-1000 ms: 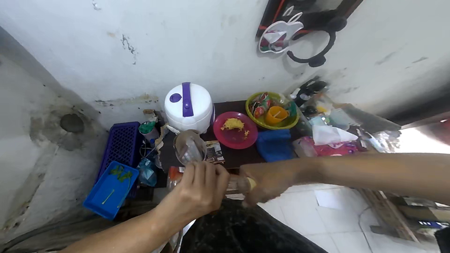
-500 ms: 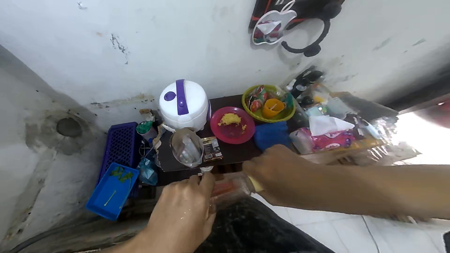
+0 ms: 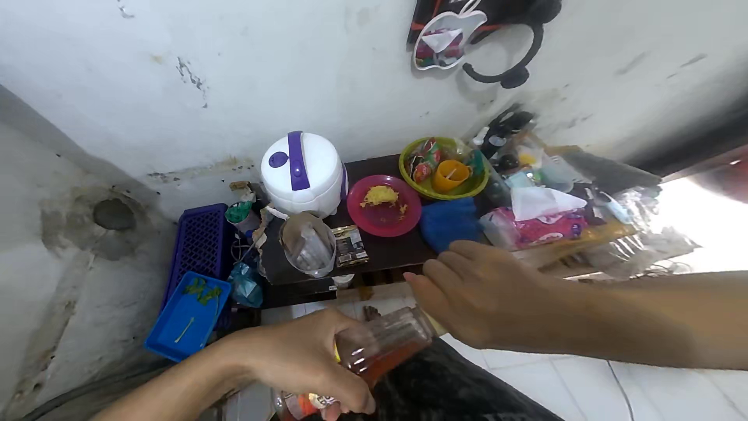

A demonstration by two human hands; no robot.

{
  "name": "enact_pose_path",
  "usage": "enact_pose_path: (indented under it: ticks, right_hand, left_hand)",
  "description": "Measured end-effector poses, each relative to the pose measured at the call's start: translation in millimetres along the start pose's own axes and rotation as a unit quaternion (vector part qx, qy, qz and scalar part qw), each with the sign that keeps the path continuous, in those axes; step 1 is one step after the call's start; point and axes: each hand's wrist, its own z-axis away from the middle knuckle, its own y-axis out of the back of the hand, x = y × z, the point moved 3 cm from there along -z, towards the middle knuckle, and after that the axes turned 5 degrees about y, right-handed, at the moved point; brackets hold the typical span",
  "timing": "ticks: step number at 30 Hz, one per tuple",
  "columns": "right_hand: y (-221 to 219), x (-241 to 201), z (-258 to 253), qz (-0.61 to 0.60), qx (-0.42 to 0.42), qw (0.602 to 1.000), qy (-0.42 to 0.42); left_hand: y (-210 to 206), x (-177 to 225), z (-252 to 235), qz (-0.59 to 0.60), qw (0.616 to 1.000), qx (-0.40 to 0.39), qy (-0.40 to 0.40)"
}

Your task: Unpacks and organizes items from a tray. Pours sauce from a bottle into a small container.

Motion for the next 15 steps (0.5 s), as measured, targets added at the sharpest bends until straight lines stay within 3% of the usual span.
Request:
enact_pose_path:
  ticks: [6, 8, 9, 12, 14, 15]
  right_hand:
    - [0, 2, -2, -0.021, -0.002, 1.0, 0.01]
    - [-1, 12, -5, -0.132, -0.072, 0.988, -0.021]
    - [0, 21, -8, -0.214, -0.15, 0.964, -0.045]
    - [-6, 54, -20, -0.375, -0.429, 0.815, -0.108]
    - [-18, 68, -20, -0.444, -0.47, 0.75, -0.14]
    - [-25, 73, -17, -0.482, -0.452, 0.736, -0.15]
  left_hand:
    - [-1, -19, -13, 0.146, 0.977, -0.153, 0.004]
    - [-3, -28, -19, 0.223, 0.955, -0.193, -0.017]
    - [-2, -30, -21, 0.23, 0.956, -0.182, -0.032]
    - [8, -18, -16, 0.058, 0.992, 0.041, -0.108]
    - [8, -8, -17, -0.08, 0.96, 0.221, -0.152]
    - [6, -5, -20, -0.095, 0.946, 0.261, -0.169]
